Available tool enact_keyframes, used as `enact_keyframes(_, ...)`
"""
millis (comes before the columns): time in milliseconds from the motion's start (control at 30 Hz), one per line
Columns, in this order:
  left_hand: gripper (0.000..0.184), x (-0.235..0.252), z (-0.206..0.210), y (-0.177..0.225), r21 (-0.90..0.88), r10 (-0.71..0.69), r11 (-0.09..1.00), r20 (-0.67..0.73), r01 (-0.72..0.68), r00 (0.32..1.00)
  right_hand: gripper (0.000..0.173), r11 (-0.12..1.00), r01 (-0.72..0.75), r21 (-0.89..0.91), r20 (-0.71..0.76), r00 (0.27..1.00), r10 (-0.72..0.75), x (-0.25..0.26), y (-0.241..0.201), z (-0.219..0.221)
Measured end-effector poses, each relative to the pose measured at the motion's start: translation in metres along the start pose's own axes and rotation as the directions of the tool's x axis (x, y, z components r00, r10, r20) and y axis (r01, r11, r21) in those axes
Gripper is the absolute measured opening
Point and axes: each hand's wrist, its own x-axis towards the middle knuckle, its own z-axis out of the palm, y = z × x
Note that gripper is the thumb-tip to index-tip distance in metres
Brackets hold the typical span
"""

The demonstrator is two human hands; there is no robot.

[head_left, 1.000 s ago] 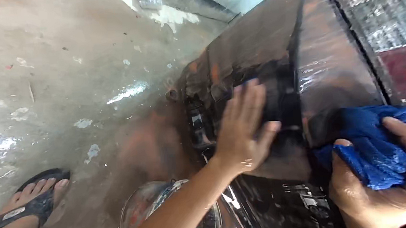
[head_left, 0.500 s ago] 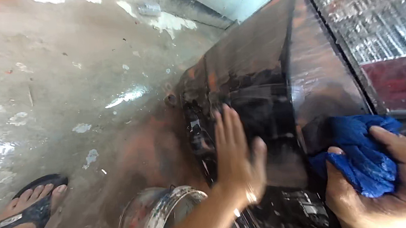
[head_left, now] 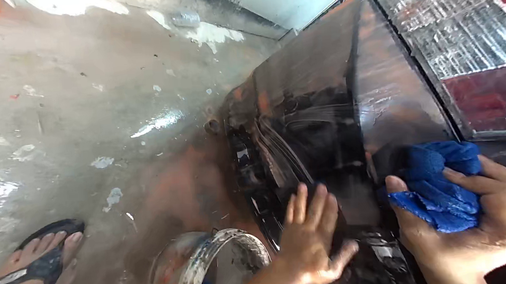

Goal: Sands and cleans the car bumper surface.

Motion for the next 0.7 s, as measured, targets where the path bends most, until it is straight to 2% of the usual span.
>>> enact_keyframes(100, 0.076, 0.071, -0.015, -0.014, -0.022, -0.119, 0.993, -0.128, 0.117, 0.985, 0.032, 0.997, 0.027, 0.077, -0.06, 0.998, -0.023, 0.0, 0.001, 0.001)
enact_keyframes(133, 0.077, 0.08, -0.016, -0.012, -0.026, -0.125, 0.992, -0.156, 0.122, 0.98, 0.028, 0.995, 0.022, 0.098, -0.065, 0.998, -0.016, -0.002, -0.002, 0.0)
enact_keyframes(167, 0.078, 0.072, -0.013, -0.004, -0.025, -0.101, 0.995, -0.156, 0.098, 0.983, 0.024, 0.993, 0.016, 0.121, -0.068, 0.998, -0.008, -0.002, -0.004, -0.001)
enact_keyframes(233, 0.079, 0.012, 0.007, 0.02, 0.017, 0.009, 1.0, -0.075, -0.008, 0.997, 0.023, 0.984, -0.002, 0.176, -0.076, 0.997, 0.015, 0.0, -0.005, -0.001)
enact_keyframes(300, 0.071, -0.051, 0.03, 0.027, 0.113, 0.143, 0.984, -0.038, -0.138, 0.989, 0.025, 0.976, -0.014, 0.219, -0.094, 0.995, 0.036, -0.003, -0.002, 0.0)
enact_keyframes(333, 0.067, -0.061, 0.034, 0.027, 0.121, 0.166, 0.979, -0.016, -0.163, 0.986, 0.027, 0.973, -0.017, 0.231, -0.103, 0.994, 0.042, -0.006, -0.001, 0.0)
enact_keyframes(367, 0.068, -0.053, 0.031, 0.03, 0.099, 0.159, 0.983, -0.023, -0.156, 0.987, 0.029, 0.972, -0.014, 0.236, -0.105, 0.994, 0.039, -0.007, 0.001, -0.001)
enact_keyframes(433, 0.069, -0.005, 0.02, 0.047, -0.001, 0.086, 0.996, -0.108, -0.087, 0.99, 0.033, 0.97, 0.003, 0.241, -0.101, 0.995, 0.022, -0.008, 0.008, -0.003)
enact_keyframes(500, 0.07, 0.026, 0.016, 0.048, -0.057, 0.078, 0.994, -0.193, -0.091, 0.978, 0.039, 0.977, -0.044, 0.207, -0.093, 0.994, 0.064, -0.019, 0.011, -0.006)
enact_keyframes(567, 0.071, 0.006, 0.022, 0.034, -0.077, 0.107, 0.989, -0.191, -0.124, 0.976, 0.039, 0.982, -0.075, 0.172, -0.111, 0.989, 0.095, -0.024, 0.01, -0.009)
enact_keyframes(667, 0.073, -0.064, 0.038, -0.009, 0.054, 0.075, 0.996, -0.098, -0.07, 0.992, 0.038, 0.981, -0.054, 0.187, -0.175, 0.981, 0.088, -0.016, 0.005, -0.005)
enact_keyframes(700, 0.075, -0.07, 0.038, -0.012, 0.062, 0.067, 0.996, -0.099, -0.061, 0.993, 0.038, 0.977, -0.06, 0.204, -0.192, 0.976, 0.1, -0.017, 0.006, -0.006)
